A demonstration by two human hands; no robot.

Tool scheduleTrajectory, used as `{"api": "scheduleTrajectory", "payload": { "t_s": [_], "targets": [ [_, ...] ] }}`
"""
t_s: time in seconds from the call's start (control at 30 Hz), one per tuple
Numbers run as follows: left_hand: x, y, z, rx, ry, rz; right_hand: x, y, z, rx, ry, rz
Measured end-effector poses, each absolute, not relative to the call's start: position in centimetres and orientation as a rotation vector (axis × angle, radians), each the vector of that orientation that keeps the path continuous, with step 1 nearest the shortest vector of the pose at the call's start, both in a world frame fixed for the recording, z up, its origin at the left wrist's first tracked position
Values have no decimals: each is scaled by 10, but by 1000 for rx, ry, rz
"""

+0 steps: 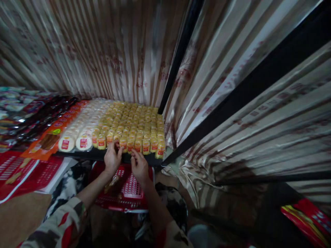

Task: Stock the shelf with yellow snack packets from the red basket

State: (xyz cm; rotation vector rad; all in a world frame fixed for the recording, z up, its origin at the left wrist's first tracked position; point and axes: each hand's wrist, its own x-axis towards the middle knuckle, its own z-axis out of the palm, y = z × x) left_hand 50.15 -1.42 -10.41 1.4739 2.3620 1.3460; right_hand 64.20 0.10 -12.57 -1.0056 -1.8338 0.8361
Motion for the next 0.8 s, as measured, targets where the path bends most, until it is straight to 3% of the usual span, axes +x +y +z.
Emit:
{"api": "scheduleTrajectory", "payload": {
  "t_s": [0.37,0.6,0.8],
  "targets": [
    [504,-10,-97,1506,2382,1165,637,-1,-125,-1076,-1863,794],
    [504,-16,-95,1495,2287,1271,643,-11,-122,-970,-1869,825],
    [499,-41,-95,1533,2314,1353,647,-30,-124,-840,-2190,963]
  ]
}}
